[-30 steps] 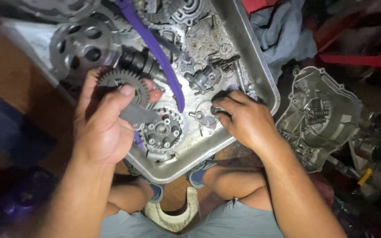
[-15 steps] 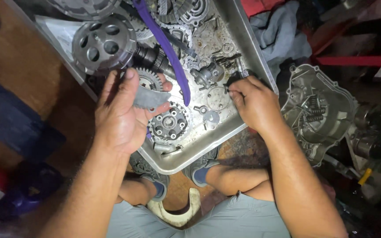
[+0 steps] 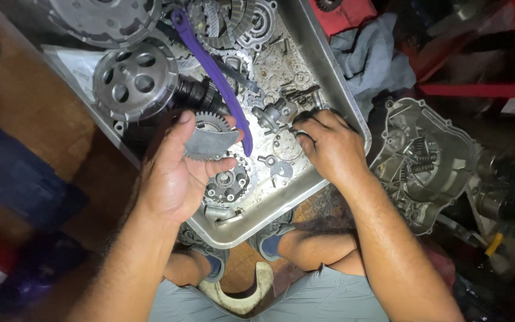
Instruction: Cleaning and inspecting motorcycle engine gears and components using a brush and solvent tray.
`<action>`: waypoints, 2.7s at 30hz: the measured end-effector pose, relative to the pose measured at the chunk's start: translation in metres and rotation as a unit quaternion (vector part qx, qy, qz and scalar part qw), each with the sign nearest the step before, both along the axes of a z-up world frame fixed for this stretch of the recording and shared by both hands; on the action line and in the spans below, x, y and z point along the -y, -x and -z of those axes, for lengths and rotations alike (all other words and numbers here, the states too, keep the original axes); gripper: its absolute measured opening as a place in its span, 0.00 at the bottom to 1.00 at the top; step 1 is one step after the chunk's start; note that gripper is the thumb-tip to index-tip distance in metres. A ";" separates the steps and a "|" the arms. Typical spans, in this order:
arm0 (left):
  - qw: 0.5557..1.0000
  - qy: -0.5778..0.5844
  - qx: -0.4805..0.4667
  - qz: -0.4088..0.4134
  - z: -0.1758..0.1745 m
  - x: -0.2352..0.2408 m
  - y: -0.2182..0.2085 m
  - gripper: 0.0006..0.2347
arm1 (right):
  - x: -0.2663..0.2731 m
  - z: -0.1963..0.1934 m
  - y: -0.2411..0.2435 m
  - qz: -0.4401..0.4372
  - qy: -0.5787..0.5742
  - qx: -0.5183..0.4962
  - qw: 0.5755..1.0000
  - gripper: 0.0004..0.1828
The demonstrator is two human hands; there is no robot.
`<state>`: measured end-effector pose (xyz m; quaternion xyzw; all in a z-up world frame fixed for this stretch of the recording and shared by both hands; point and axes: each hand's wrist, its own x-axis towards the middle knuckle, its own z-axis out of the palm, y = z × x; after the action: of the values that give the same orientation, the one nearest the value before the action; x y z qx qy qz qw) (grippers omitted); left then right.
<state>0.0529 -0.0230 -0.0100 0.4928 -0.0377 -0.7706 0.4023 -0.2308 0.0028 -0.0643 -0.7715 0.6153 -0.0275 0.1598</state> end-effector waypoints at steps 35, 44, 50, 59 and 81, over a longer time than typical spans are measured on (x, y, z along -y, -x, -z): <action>0.998 0.014 0.047 0.049 0.006 -0.001 0.006 0.10 | 0.021 -0.054 0.037 0.222 -0.068 0.633 0.739 0.17; 0.989 0.056 0.082 0.113 0.006 -0.001 0.009 0.14 | 0.022 -0.060 0.030 0.317 -0.117 0.669 0.662 0.08; 0.989 0.046 0.097 0.106 0.006 -0.002 0.012 0.15 | 0.022 -0.063 0.028 0.331 -0.132 0.619 0.700 0.14; 0.989 0.039 0.098 0.108 0.005 0.002 0.013 0.15 | 0.027 -0.081 0.001 0.221 -0.229 0.180 0.931 0.28; 0.926 0.207 0.156 0.275 0.017 -0.009 0.026 0.17 | 0.014 -0.089 -0.018 0.223 -0.299 0.029 0.927 0.17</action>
<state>0.0271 -0.0138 -0.0273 0.4827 -0.3925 -0.7396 0.2569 -0.2132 -0.0110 0.0245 -0.5296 0.7459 0.1005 0.3912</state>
